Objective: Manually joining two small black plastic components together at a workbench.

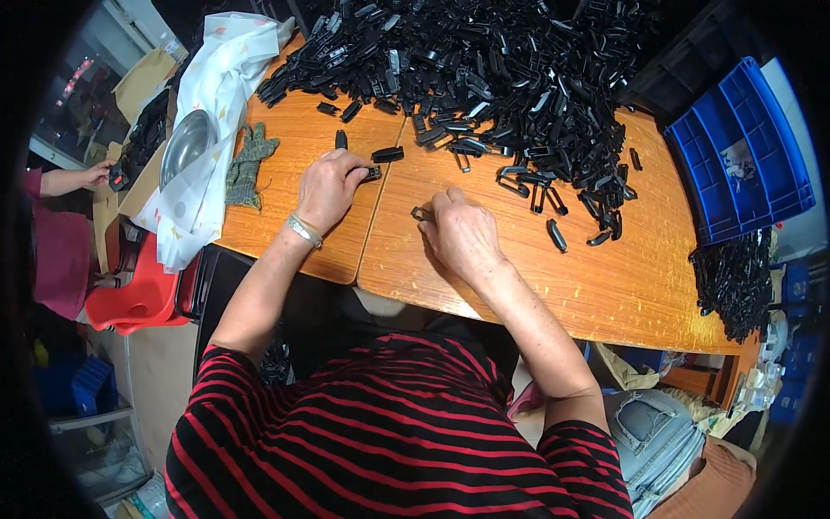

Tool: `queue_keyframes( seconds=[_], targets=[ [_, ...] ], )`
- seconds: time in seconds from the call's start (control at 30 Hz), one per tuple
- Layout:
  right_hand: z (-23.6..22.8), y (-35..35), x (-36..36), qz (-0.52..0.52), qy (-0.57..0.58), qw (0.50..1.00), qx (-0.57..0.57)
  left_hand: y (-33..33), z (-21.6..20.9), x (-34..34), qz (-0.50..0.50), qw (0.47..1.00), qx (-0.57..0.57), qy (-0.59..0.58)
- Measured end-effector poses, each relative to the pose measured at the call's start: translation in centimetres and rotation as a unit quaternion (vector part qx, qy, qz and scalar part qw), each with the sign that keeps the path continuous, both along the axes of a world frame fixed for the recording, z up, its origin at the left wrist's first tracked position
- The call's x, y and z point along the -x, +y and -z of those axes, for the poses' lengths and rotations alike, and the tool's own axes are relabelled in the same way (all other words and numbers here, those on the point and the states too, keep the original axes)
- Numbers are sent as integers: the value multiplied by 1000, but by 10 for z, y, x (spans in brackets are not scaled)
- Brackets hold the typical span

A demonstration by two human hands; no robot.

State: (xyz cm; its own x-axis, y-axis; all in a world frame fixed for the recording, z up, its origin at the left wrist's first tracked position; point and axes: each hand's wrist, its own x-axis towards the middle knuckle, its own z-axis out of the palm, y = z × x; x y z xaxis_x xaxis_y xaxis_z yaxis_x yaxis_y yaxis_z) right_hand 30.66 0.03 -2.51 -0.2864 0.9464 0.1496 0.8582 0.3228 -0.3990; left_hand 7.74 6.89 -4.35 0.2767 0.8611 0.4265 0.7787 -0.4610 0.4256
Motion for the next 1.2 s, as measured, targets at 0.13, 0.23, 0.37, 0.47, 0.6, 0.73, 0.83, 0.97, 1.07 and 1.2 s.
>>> queue_keyframes(
  seconds=[0.13,0.23,0.37,0.47,0.6,0.73,0.83,0.97,1.07,1.2],
  targets=[
    [1,1,-1,-2,7,1000,7,-4,-11,-1,-5,1000,12,28],
    [1,1,-1,-2,19,1000,7,-7,-12,-2,16,1000,1,22],
    [6,2,-2,-16,68,997,-18,-7,-5,-3,30,999,-20,22],
    [2,2,4,11,147,989,-11,-10,-1,-4,32,988,69,-132],
    [2,4,16,25,258,965,-32,-23,-5,-14,107,804,306,-498],
    [-2,2,27,30,329,942,-65,-35,-12,-19,150,748,354,-540],
    [-8,0,31,25,347,935,-69,-41,-17,-23,163,741,343,-554],
    [-7,0,32,5,342,935,-92,-43,-16,-23,164,750,327,-552],
    [-7,-3,35,0,327,939,-105,-44,-11,-22,159,762,311,-545],
    [-1,-1,34,-9,323,940,-113,-50,-8,-28,141,760,309,-554]
  ],
)
